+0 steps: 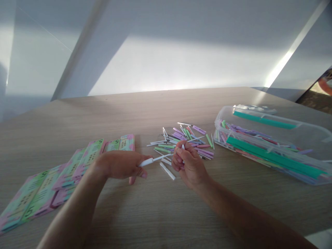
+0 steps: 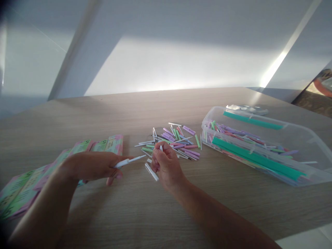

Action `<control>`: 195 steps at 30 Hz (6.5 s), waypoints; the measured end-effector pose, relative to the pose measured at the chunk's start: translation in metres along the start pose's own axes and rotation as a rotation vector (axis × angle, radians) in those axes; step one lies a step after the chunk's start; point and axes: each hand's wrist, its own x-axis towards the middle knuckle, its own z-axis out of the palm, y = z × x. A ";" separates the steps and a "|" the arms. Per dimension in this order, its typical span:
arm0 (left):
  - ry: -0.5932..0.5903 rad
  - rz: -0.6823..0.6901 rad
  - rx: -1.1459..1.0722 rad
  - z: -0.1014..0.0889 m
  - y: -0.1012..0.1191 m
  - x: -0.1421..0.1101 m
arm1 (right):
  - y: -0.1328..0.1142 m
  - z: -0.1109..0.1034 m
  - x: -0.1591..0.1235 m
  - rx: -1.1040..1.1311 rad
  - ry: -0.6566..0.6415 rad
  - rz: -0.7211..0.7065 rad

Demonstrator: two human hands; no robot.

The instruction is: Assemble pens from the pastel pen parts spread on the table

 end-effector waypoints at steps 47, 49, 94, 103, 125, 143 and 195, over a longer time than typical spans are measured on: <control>0.004 0.070 -0.041 0.003 0.005 -0.004 | 0.022 0.037 -0.015 0.089 0.201 -0.193; 0.011 0.076 -0.036 0.004 0.005 -0.005 | 0.023 0.037 -0.015 0.082 0.211 -0.205; 0.082 0.003 0.013 0.006 -0.004 -0.012 | -0.045 -0.020 0.013 -0.259 -0.092 -0.115; 0.063 0.001 -0.018 0.006 -0.003 -0.010 | -0.030 -0.028 -0.001 -0.097 -0.107 -0.164; 0.028 0.069 -0.063 0.007 -0.001 -0.006 | -0.022 -0.008 -0.012 -0.134 -0.076 -0.211; 0.026 0.051 -0.070 0.008 0.007 -0.008 | -0.024 0.002 -0.021 -0.406 -0.191 -0.230; 0.055 0.010 -0.004 0.012 0.016 -0.013 | -0.019 0.008 -0.034 -1.152 -0.332 -0.275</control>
